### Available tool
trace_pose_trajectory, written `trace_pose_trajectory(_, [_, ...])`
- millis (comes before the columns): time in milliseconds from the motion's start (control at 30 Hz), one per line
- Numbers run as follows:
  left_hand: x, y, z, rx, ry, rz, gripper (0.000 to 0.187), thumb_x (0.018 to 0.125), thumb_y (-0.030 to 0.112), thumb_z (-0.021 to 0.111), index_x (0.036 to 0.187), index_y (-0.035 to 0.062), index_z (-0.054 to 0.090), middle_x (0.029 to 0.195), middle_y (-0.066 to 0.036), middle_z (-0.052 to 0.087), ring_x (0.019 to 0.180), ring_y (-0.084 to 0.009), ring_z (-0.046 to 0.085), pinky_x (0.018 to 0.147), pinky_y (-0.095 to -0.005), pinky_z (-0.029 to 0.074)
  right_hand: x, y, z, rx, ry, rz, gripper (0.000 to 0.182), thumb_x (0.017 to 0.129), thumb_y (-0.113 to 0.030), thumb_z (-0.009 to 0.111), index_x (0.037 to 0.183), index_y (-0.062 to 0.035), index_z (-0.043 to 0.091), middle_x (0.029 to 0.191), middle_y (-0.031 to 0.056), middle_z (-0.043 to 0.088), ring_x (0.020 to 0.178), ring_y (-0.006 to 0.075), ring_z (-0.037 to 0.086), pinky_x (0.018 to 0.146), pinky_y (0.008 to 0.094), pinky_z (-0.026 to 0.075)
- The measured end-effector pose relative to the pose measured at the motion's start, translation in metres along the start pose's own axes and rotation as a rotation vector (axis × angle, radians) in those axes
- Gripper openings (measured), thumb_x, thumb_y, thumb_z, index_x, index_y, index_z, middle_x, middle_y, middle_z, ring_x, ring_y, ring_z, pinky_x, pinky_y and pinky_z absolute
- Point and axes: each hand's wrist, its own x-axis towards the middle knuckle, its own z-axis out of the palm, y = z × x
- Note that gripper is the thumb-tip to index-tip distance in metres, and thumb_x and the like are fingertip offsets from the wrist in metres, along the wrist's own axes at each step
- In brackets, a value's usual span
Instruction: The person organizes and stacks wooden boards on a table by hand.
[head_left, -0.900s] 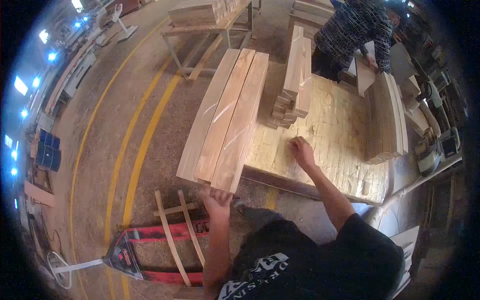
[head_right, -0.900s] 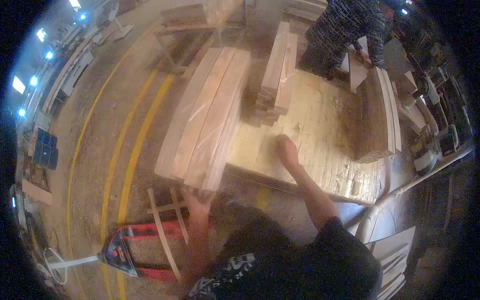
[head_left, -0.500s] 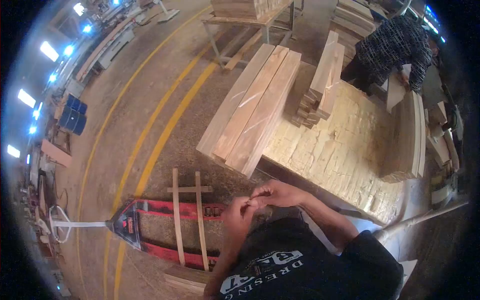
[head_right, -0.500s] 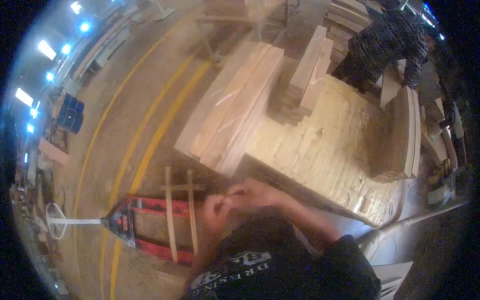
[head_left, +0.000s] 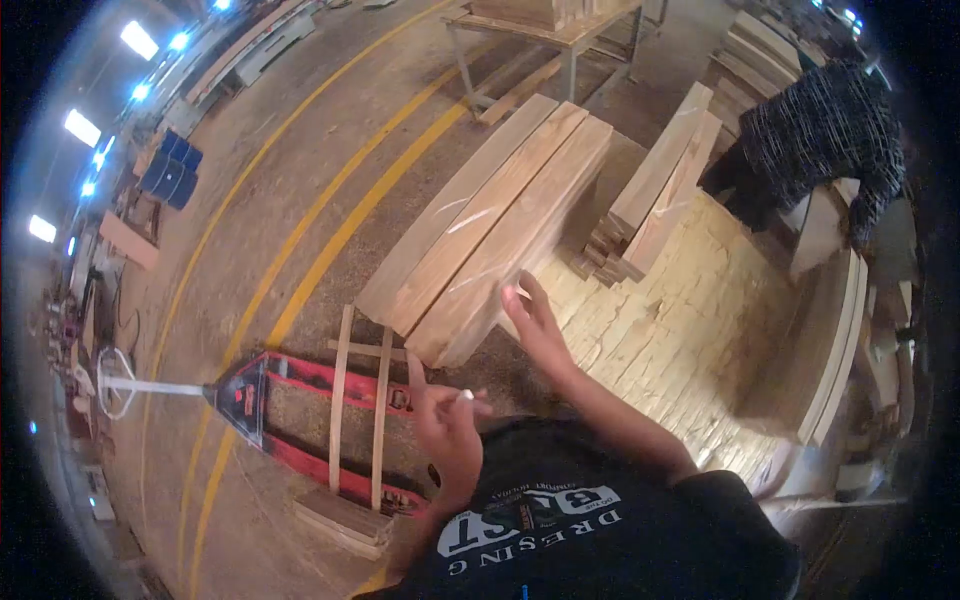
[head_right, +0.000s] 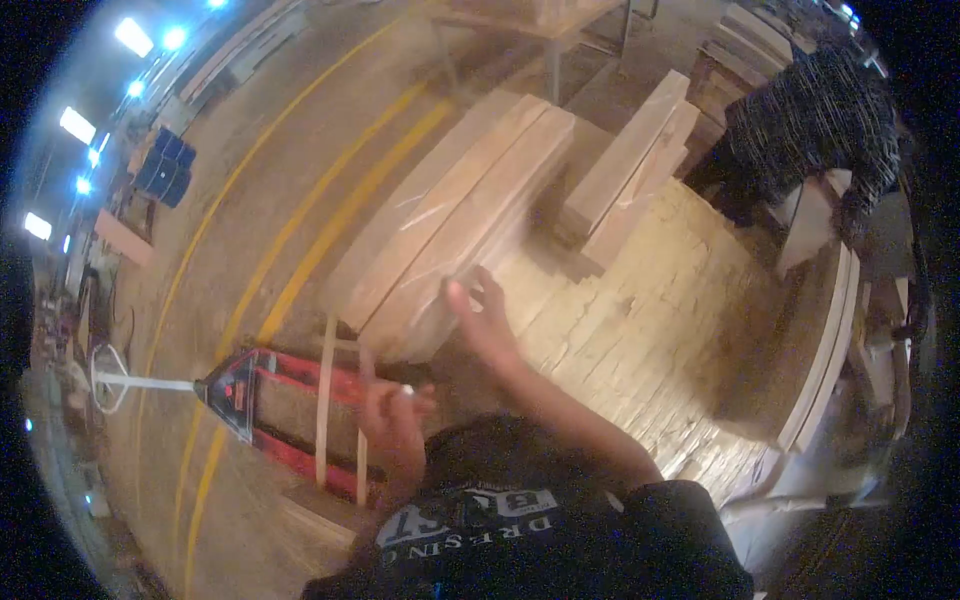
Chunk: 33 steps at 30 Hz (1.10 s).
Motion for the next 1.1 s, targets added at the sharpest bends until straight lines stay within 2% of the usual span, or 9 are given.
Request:
trace_pose_trajectory(133, [-0.013,0.005,0.026,0.039,-0.206,0.023,0.018,0.085,-0.007,0.050,0.103,-0.0052,0.050,0.105,-0.018,0.062,0.070,-0.0150,0.064,0.069,-0.0266,0.054,0.005,-0.034,-0.004,0.169,-0.098,-0.131,0.072,0.097,-0.044,0.057,0.148,-0.0012,0.029,0.139,0.0184,0.046,0.125,0.0275,0.047,0.107,0.0421,0.037])
trace_pose_trajectory(200, [-0.006,0.019,0.038,0.029,-0.230,0.099,0.016,0.085,-0.007,0.050,0.101,-0.0049,0.051,0.101,-0.017,0.061,0.068,-0.0147,0.062,0.068,-0.0267,0.054,0.011,-0.057,-0.013,0.364,0.095,-0.140,0.067,0.095,-0.041,0.060,0.144,-0.0019,0.035,0.133,0.0169,0.050,0.119,0.0253,0.051,0.101,0.0382,0.042])
trace_pose_trajectory(433, [0.049,0.047,0.062,0.361,-0.180,0.547,0.010,0.083,0.000,0.066,0.090,0.0025,0.060,0.084,-0.012,0.064,0.056,-0.0159,0.059,0.055,-0.0289,0.049,0.043,-0.137,-0.051,0.817,0.016,0.014,0.040,0.093,-0.046,0.059,0.110,-0.0104,0.055,0.089,0.0052,0.062,0.079,0.0192,0.063,0.071,0.0360,0.053])
trace_pose_trajectory(667, [0.091,0.076,0.101,0.433,-0.382,1.082,0.019,0.074,0.006,0.077,0.086,0.0072,0.062,0.073,-0.008,0.062,0.062,-0.0227,0.063,0.053,-0.0367,0.051,0.050,-0.156,-0.048,0.877,-0.146,-0.052,0.039,0.093,-0.047,0.061,0.106,-0.0100,0.058,0.090,0.0039,0.064,0.081,0.0180,0.065,0.072,0.0354,0.055])
trace_pose_trajectory(800, [0.123,0.076,0.107,0.502,-0.340,1.240,0.017,0.077,0.009,0.074,0.079,0.0086,0.058,0.072,-0.008,0.061,0.062,-0.0261,0.063,0.053,-0.0406,0.050,0.045,-0.151,-0.030,0.857,-0.018,-0.098,0.042,0.092,-0.046,0.062,0.110,-0.0088,0.058,0.091,0.0055,0.065,0.078,0.0176,0.066,0.071,0.0351,0.056])
trace_pose_trajectory(867, [0.154,0.093,0.097,0.658,-0.013,0.997,0.017,0.081,0.010,0.073,0.079,0.0068,0.056,0.072,-0.008,0.062,0.059,-0.0217,0.061,0.053,-0.0371,0.048,0.038,-0.151,-0.039,0.767,0.021,-0.060,0.046,0.092,-0.045,0.062,0.118,-0.0073,0.055,0.093,0.0087,0.064,0.080,0.0182,0.067,0.070,0.0349,0.057])
trace_pose_trajectory(933, [0.186,0.106,0.078,0.380,0.031,0.708,0.014,0.085,0.008,0.068,0.080,0.0047,0.055,0.067,-0.005,0.059,0.056,-0.0133,0.055,0.053,-0.0303,0.045,0.024,-0.146,-0.052,0.696,0.121,-0.094,0.049,0.091,-0.044,0.062,0.121,-0.0062,0.053,0.096,0.0103,0.064,0.083,0.0198,0.067,0.071,0.0352,0.057])
trace_pose_trajectory(1033, [0.179,0.094,0.073,0.243,-0.108,0.748,0.014,0.088,0.005,0.062,0.079,0.0040,0.052,0.064,0.000,0.053,0.056,-0.0079,0.049,0.053,-0.0259,0.041,0.019,-0.130,-0.079,0.495,0.317,-0.211,0.055,0.090,-0.042,0.063,0.127,-0.0036,0.049,0.103,0.0132,0.062,0.090,0.0231,0.066,0.073,0.0356,0.057])
trace_pose_trajectory(1100, [0.156,0.075,0.089,0.056,-0.371,0.538,0.011,0.090,0.003,0.058,0.081,0.0037,0.051,0.064,0.001,0.049,0.058,-0.0071,0.047,0.053,-0.0258,0.040,0.007,-0.141,-0.081,0.357,0.436,-0.316,0.064,0.088,-0.036,0.066,0.136,-0.0006,0.041,0.111,0.0155,0.060,0.091,0.0237,0.065,0.074,0.0352,0.055])
